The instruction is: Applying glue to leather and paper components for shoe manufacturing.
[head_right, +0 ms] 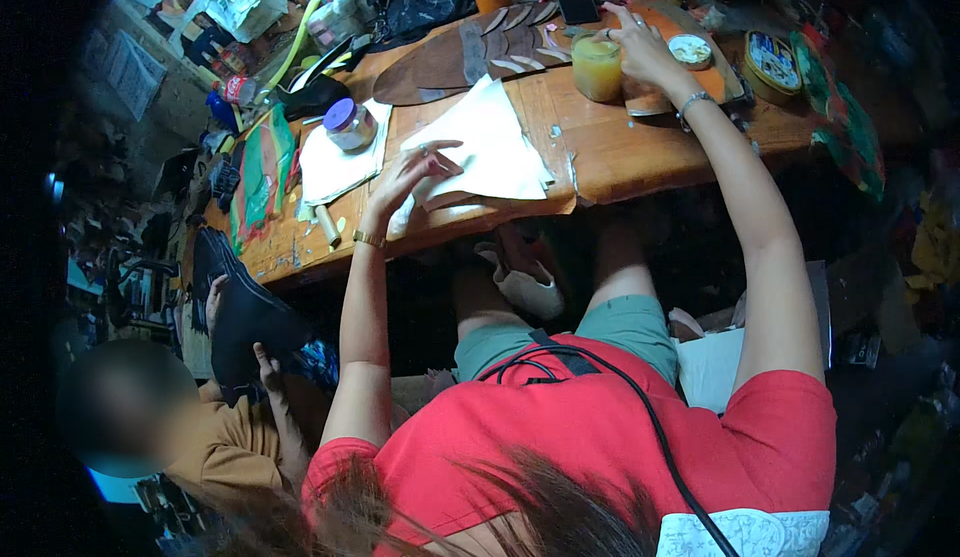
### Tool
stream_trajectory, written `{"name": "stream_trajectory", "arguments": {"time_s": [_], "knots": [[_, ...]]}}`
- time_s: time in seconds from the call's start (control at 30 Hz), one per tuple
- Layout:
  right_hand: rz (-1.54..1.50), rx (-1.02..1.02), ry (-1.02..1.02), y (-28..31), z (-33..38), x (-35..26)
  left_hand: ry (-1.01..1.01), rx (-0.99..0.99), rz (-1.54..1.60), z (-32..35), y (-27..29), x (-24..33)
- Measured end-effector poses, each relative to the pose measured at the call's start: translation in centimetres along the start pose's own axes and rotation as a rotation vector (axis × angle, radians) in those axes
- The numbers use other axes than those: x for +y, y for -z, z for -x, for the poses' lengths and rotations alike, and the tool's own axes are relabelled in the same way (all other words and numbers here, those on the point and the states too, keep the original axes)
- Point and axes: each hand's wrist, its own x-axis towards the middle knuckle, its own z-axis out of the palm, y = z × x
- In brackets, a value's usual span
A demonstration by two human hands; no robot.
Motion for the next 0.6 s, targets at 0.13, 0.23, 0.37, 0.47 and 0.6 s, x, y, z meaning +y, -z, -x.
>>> {"name": "stream_trajectory", "arguments": {"time_s": [0.13, 0.23, 0.37, 0.47, 0.6], "knots": [[0.062, -0.156, -0.086, -0.2, -2.0, 0.1, 0.192, 0.244, -0.265, -3.2, -0.3, -1.8], [0.147, -0.053, -0.008, 2.3, -3.7, 0.5, 0.109, 0.484, -0.64, -5.9, -1.6, -3.6], [-0.221, 0.445, 0.08, 5.1, -3.5, 0.4, 0.251, 0.601, -0.727, -8.6, -1.9, -5.8], [-0.091, 0.448, 0.109, 4.9, -1.6, -0.5, 0.162, 0.532, -0.493, -9.3, -1.6, -7.0], [-0.313, 0.0, 0.026, 4.9, 1.2, -1.4, -0.024, 0.406, -0.278, -10.3, -1.1, -7.6]]}}
